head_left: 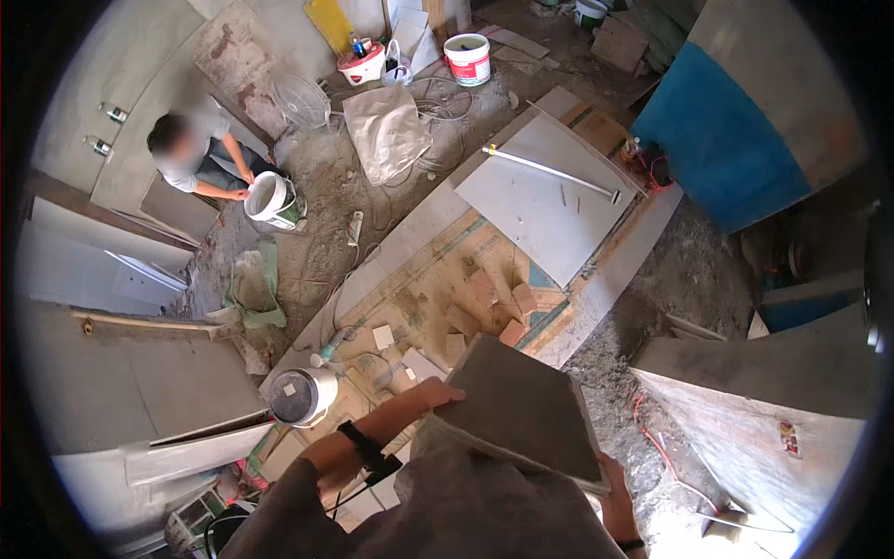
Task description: Measure, mark, and cut floor tiles using a manual tile cutter.
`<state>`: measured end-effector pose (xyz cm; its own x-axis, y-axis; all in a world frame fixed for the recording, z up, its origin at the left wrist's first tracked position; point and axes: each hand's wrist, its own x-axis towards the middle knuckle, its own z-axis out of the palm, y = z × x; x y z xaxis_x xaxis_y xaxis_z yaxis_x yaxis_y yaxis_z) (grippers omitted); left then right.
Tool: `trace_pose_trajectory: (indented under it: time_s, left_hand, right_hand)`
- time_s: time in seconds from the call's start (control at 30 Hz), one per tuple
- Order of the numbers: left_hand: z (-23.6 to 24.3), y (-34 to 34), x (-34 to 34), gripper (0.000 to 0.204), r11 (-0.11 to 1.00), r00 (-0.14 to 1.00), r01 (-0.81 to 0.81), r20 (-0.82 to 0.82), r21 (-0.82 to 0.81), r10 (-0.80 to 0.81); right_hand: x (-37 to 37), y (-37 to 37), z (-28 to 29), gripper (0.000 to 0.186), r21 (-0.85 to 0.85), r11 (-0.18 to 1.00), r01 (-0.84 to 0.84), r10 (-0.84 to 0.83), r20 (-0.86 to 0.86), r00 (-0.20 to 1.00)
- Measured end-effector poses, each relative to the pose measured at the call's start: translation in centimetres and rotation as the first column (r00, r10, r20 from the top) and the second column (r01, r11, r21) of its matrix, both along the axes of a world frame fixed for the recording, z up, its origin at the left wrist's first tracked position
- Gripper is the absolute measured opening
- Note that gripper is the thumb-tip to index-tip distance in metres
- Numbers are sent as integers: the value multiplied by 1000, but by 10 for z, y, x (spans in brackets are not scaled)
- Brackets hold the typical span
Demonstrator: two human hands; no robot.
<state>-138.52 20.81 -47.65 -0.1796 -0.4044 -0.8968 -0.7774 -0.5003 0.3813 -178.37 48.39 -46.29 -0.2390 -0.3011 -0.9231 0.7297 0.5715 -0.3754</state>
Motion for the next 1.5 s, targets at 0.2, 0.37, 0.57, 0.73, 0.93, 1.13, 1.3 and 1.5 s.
trace_pose_trajectory:
  time_s: [0.2, 0.37, 0.57, 0.73, 0.93, 1.13, 1.3, 1.5]
  left_hand:
    - [-14, -118, 59, 52, 976, 997, -74, 10, 204, 74]
    - [-51, -221, 91, 62, 992, 998, -8, -60, 127, 15]
    - [-40, -382, 127, 53, 950, 994, 41, -107, 311, -8]
    - [-53, -483, 136, 52, 921, 946, 293, -218, 256, -240]
    - [-27, -568, 82, 74, 818, 865, 500, -117, 284, -489]
    - [-83, -583, 52, 48, 736, 772, 630, -98, 247, -628]
    - [-102, -596, 24, 56, 739, 808, 556, -38, 380, -589]
    - [-167, -644, 37, 75, 863, 881, 408, 120, 297, -458]
  right_hand:
    - [40, -134, 5, 31, -71, 996, -59, 66, 91, 994]
    - [87, -199, -37, 35, -36, 999, 37, -35, 58, 998]
    - [205, -272, -34, 40, -115, 979, 170, -171, 0, 985]
    - [291, -317, -30, 38, 18, 923, 385, -385, 122, 915]
    - [374, -398, 0, 37, 265, 847, 461, -420, -199, 886]
    - [400, -391, -52, 33, 297, 663, 688, -726, 29, 687]
    - [397, -401, -101, 32, 349, 648, 677, -736, 62, 674]
    - [391, -441, -192, 36, 369, 685, 629, -702, 102, 705]
